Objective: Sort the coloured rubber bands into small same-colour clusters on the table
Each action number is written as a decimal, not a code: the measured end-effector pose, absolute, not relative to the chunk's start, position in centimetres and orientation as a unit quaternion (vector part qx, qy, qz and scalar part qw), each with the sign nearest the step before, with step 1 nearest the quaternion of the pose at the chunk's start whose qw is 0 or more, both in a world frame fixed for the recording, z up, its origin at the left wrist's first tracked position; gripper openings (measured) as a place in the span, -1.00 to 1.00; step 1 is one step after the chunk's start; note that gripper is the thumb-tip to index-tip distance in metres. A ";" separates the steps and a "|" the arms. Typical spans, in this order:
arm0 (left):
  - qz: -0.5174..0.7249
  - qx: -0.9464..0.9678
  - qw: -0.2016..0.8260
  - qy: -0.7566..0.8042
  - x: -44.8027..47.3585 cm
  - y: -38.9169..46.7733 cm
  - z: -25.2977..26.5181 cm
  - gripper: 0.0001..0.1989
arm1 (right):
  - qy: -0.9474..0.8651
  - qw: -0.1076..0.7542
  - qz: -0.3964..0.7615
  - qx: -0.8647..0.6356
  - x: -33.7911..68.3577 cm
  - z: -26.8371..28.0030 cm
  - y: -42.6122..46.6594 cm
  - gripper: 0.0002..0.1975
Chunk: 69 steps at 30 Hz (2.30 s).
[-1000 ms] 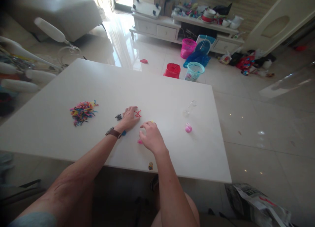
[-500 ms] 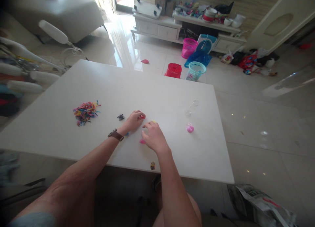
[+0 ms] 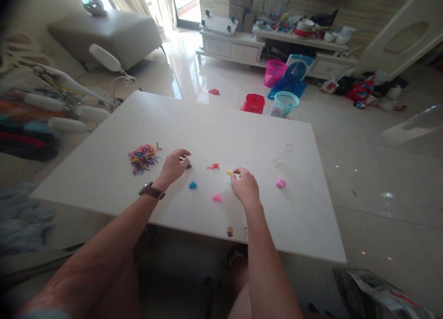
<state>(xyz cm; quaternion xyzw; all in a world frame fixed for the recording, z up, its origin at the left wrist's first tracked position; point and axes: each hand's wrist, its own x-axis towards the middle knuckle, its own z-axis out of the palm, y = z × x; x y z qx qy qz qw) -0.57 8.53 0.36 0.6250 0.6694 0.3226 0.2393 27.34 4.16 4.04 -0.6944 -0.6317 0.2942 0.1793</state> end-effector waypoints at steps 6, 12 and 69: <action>0.313 0.597 0.249 0.695 -4.5 7.2 1.7 -0.79 | -0.656 0.115 0.311 -0.678 26.2 3.0 3.8 -0.78; 0.313 0.515 0.227 0.765 -10.4 6.1 2.9 -0.74 | -0.697 0.110 0.313 -0.636 22.2 3.2 3.6 -0.77; 0.180 0.475 0.284 0.813 -16.1 3.5 5.1 -0.69 | -0.800 0.072 0.150 -0.576 10.0 -2.8 4.4 -0.51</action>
